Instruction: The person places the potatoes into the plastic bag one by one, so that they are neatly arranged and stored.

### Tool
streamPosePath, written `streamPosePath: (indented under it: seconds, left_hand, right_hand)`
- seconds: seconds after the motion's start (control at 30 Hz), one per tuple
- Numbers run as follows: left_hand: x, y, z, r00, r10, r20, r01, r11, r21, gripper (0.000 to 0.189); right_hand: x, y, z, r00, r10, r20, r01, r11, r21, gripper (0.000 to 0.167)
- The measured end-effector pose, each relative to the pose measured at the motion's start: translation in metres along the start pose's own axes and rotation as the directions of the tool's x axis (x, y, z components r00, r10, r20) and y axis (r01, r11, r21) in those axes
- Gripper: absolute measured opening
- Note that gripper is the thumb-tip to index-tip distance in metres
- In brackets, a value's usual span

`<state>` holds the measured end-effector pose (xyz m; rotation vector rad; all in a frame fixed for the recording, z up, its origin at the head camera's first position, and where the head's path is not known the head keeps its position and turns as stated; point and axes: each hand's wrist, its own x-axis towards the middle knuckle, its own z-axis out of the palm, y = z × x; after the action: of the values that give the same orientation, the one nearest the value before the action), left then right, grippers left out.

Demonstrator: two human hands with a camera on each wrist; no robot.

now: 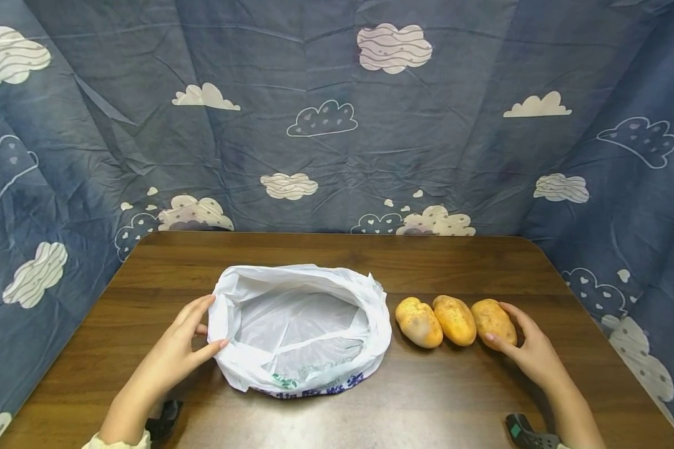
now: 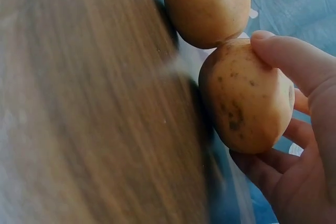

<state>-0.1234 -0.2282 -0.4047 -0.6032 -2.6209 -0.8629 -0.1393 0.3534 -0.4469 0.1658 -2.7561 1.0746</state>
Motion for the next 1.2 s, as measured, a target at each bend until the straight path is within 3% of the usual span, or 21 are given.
streamPosePath:
  seconds: [0.6, 1.2]
  left_hand:
    - [0.000, -0.001, 0.000, 1.000, 0.003, 0.000, -0.003, 1.000, 0.005, 0.074]
    - [0.000, -0.001, 0.001, 1.000, -0.003, 0.008, 0.003, 1.000, 0.002, 0.073]
  right_hand:
    - [0.001, 0.001, 0.001, 0.987, -0.038, -0.158, 0.046, 0.998, 0.050, 0.066]
    - [0.003, -0.017, -0.002, 0.943, -0.052, -0.328, 0.081, 0.994, 0.076, 0.070]
